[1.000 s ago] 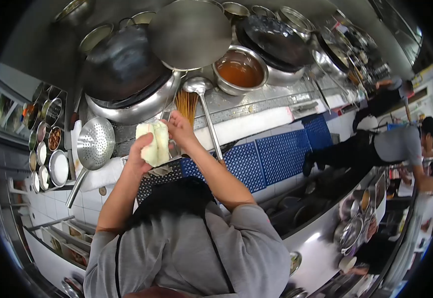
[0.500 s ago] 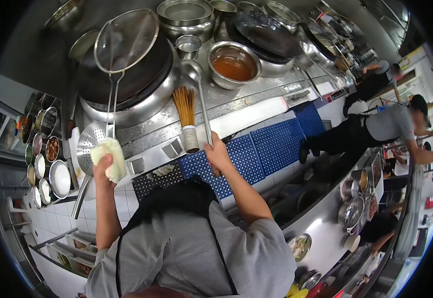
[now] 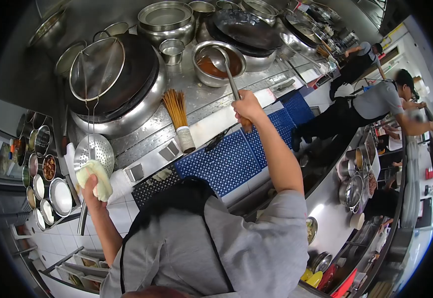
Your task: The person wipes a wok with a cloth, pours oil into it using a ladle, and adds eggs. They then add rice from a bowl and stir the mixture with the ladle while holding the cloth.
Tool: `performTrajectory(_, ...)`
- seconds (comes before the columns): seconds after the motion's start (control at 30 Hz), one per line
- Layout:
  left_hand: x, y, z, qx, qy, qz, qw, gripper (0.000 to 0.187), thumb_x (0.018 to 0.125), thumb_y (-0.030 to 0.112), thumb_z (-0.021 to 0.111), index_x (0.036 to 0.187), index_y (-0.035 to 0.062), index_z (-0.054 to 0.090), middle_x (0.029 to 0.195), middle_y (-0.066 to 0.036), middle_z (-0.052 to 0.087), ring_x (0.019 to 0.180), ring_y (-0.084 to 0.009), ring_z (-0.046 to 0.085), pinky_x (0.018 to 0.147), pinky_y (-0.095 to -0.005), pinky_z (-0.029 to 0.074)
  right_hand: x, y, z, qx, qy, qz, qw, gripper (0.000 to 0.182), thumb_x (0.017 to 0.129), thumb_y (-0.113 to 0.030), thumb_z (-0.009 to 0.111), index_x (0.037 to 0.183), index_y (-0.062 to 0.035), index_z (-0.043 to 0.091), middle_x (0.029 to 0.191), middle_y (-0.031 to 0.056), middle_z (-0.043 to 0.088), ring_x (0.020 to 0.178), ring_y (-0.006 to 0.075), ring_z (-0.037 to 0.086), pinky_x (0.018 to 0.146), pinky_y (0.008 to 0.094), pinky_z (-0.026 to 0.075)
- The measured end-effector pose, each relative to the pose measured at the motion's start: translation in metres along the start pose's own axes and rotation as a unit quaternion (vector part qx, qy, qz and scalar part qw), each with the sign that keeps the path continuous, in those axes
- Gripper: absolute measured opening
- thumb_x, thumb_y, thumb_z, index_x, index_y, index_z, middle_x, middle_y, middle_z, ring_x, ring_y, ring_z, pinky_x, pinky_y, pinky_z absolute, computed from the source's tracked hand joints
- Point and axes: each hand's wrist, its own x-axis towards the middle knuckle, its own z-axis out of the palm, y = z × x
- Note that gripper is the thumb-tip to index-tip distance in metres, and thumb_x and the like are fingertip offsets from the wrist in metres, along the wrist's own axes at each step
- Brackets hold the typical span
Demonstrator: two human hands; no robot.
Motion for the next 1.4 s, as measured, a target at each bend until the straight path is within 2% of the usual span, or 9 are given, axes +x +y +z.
performTrajectory(0.2,0.002,0.008,-0.014,0.023,0.008,0.001,1.000,0.057,0.078,0.021,0.072,0.124,-0.0030,0.049,0.108,-0.014,0.060,0.095,-0.0231,0.061,0.082,-0.0348,0.050,0.047,-0.003,-0.023,0.185,-0.069,0.081,0.977,0.008,0.085,-0.004,0.054,0.088,0.0027,0.053,0.062,0.0059,0.052,0.047,0.0133,0.051,0.040,0.0275,0.046)
performTrajectory(0.23,0.002,0.009,-0.013,0.022,0.011,0.000,1.000,0.057,0.078,0.022,0.072,0.124,-0.0029,0.049,0.108,-0.014,0.060,0.095,-0.0230,0.061,0.082,-0.0347,0.050,0.055,-0.005,-0.028,0.330,-0.101,0.159,0.925,0.010,0.089,-0.008,0.051,0.085,0.0004,0.047,0.065,0.0054,0.052,0.047,0.0106,0.050,0.042,0.0217,0.045)
performTrajectory(0.33,-0.001,0.018,-0.005,0.025,0.026,0.002,0.999,0.056,0.078,0.022,0.072,0.122,-0.0032,0.051,0.106,-0.013,0.061,0.093,-0.0231,0.062,0.080,-0.0348,0.051,0.055,0.001,-0.028,0.611,-0.179,0.194,0.746,0.012,0.091,-0.008,0.048,0.085,0.0010,0.043,0.069,0.0046,0.051,0.048,0.0084,0.049,0.043,0.0180,0.046)
performTrajectory(0.5,-0.004,0.026,-0.006,0.017,0.045,0.000,0.999,0.053,0.078,0.020,0.071,0.121,-0.0036,0.052,0.105,-0.013,0.062,0.091,-0.0230,0.064,0.077,-0.0340,0.053,0.035,-0.005,-0.027,0.676,-0.252,0.121,0.682,0.014,0.089,-0.004,0.052,0.093,0.0064,0.045,0.075,0.0054,0.054,0.055,0.0090,0.054,0.047,0.0175,0.049)
performTrajectory(0.77,-0.007,0.052,-0.013,0.006,0.062,0.038,0.997,0.056,0.076,0.019,0.072,0.123,-0.0026,0.050,0.106,-0.013,0.061,0.092,-0.0229,0.063,0.080,-0.0330,0.052,-0.013,-0.079,-0.007,0.653,-0.245,0.081,0.712,0.032,0.093,-0.008,0.051,0.114,0.0133,0.042,0.079,0.0072,0.054,0.056,0.0104,0.053,0.044,0.0204,0.046)
performTrajectory(1.1,-0.009,0.092,0.020,-0.053,0.020,0.034,0.998,0.052,0.080,0.023,0.068,0.123,-0.0019,0.051,0.107,-0.013,0.062,0.094,-0.0236,0.064,0.083,-0.0342,0.053,-0.030,-0.096,0.099,0.712,-0.443,0.149,0.525,0.033,0.092,-0.007,0.054,0.116,0.0122,0.042,0.081,0.0062,0.053,0.058,0.0097,0.053,0.045,0.0221,0.046)
performTrajectory(1.2,-0.008,0.101,0.046,-0.068,0.001,0.026,0.997,0.045,0.083,0.024,0.068,0.119,0.0008,0.055,0.102,-0.012,0.065,0.090,-0.0237,0.065,0.080,-0.0337,0.053,-0.019,-0.092,0.131,0.656,-0.433,0.158,0.597,0.021,0.091,-0.008,0.055,0.103,0.0081,0.049,0.077,0.0053,0.054,0.056,0.0085,0.053,0.045,0.0212,0.046)
performTrajectory(1.33,-0.006,0.101,0.087,-0.089,-0.036,0.006,0.995,0.040,0.084,0.022,0.067,0.115,-0.0003,0.056,0.099,-0.014,0.065,0.088,-0.0255,0.066,0.079,-0.0360,0.055,-0.026,-0.087,0.161,0.455,-0.319,0.099,0.826,0.011,0.089,-0.007,0.058,0.080,-0.0024,0.055,0.066,0.0048,0.056,0.051,0.0096,0.053,0.041,0.0233,0.045)
performTrajectory(1.4,-0.006,0.098,0.106,-0.094,-0.075,-0.010,0.993,0.038,0.084,0.021,0.066,0.114,-0.0003,0.056,0.098,-0.014,0.066,0.088,-0.0259,0.066,0.079,-0.0364,0.056,-0.026,-0.077,0.176,0.326,-0.262,0.022,0.908,0.011,0.089,-0.007,0.057,0.095,0.0023,0.059,0.065,0.0038,0.055,0.050,0.0119,0.053,0.040,0.0267,0.045)
